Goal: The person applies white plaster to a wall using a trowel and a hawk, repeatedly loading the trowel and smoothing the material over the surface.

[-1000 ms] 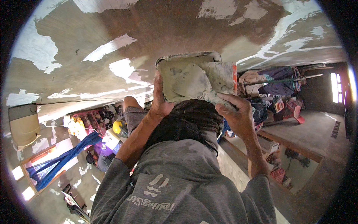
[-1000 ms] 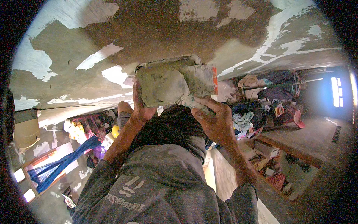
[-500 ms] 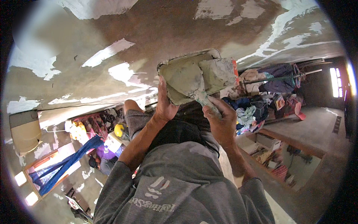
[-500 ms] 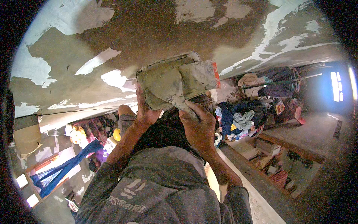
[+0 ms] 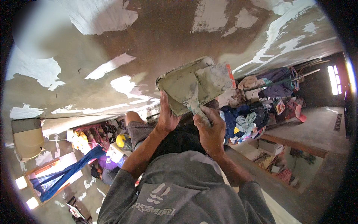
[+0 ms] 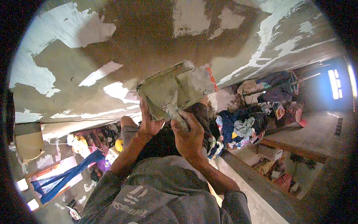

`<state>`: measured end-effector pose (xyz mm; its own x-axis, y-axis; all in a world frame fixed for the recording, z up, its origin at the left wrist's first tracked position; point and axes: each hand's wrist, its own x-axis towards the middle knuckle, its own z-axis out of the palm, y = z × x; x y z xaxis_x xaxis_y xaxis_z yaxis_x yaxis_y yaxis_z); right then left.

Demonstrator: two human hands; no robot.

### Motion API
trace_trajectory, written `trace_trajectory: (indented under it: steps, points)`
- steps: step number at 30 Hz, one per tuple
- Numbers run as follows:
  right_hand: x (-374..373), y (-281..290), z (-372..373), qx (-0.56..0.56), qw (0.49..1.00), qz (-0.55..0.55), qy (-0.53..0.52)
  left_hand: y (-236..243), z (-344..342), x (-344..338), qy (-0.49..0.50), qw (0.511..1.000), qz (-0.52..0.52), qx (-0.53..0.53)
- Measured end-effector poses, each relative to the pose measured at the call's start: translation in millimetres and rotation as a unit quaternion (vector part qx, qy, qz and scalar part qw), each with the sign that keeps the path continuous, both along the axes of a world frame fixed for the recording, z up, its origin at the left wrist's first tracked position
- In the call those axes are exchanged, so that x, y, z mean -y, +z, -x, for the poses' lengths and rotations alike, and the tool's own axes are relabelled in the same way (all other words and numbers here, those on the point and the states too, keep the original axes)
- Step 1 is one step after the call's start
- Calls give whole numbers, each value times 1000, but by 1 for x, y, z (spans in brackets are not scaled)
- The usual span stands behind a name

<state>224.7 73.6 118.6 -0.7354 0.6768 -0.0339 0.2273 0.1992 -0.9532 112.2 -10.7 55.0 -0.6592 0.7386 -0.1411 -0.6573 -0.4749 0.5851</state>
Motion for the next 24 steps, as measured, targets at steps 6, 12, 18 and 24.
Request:
trace_trajectory:
  steps: [6,12,18,24]
  points:
    - [-1,-4,-1,16,1000,21,-7,-7,1,-1,-4,998,6,55]
    - [1,1,-2,24,998,61,-15,-13,3,-4,-13,997,-21,68]
    - [1,-6,-4,-7,1000,-4,-28,-13,5,-2,-20,995,-15,96]
    - [-4,-9,-6,0,1000,-10,-29,0,3,-1,-20,997,-33,60]
